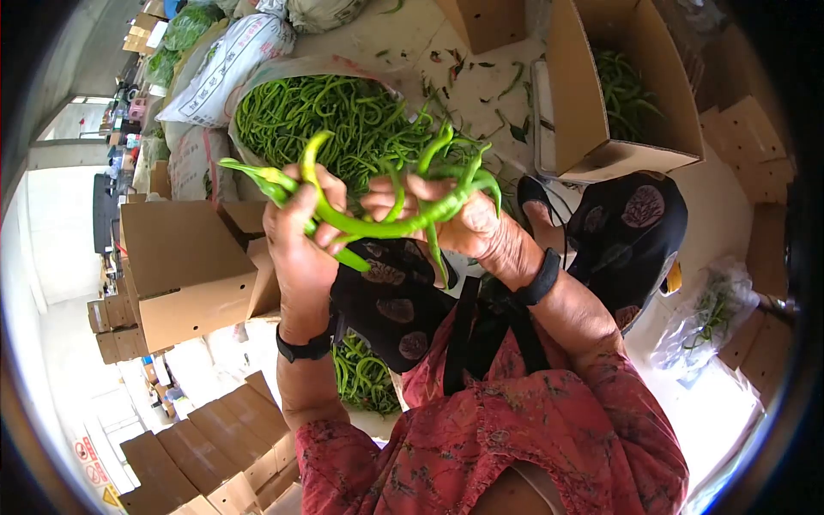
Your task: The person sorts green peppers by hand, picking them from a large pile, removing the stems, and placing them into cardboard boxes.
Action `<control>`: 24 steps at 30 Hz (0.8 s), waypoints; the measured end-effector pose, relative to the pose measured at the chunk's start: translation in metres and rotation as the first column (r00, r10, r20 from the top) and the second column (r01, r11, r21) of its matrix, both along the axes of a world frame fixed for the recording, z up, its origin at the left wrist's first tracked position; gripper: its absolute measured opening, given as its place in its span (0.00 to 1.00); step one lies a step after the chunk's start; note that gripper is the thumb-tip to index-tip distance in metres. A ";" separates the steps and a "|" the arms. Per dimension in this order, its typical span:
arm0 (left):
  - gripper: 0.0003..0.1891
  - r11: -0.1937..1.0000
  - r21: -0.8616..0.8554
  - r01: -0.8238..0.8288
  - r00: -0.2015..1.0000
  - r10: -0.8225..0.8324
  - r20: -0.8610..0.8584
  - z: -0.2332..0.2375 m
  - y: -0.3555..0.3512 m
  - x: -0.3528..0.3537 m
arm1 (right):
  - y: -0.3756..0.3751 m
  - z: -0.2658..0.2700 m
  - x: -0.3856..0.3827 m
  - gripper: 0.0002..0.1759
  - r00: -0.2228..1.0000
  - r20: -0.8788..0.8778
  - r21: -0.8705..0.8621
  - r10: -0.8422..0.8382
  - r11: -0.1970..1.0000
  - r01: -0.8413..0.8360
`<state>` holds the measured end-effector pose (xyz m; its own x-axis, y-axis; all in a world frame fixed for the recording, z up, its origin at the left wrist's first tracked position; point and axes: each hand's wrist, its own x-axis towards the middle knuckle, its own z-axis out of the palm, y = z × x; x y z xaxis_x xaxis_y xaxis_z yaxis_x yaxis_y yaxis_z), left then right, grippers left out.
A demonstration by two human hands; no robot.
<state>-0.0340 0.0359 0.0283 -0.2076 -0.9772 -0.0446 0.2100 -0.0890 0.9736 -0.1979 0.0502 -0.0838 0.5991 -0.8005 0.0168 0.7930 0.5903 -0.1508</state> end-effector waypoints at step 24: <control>0.06 0.889 0.262 -0.374 0.563 -0.007 0.826 -0.034 0.099 0.261 | -0.036 0.009 -0.089 0.21 0.946 -0.021 -0.135 -0.323 0.939 0.317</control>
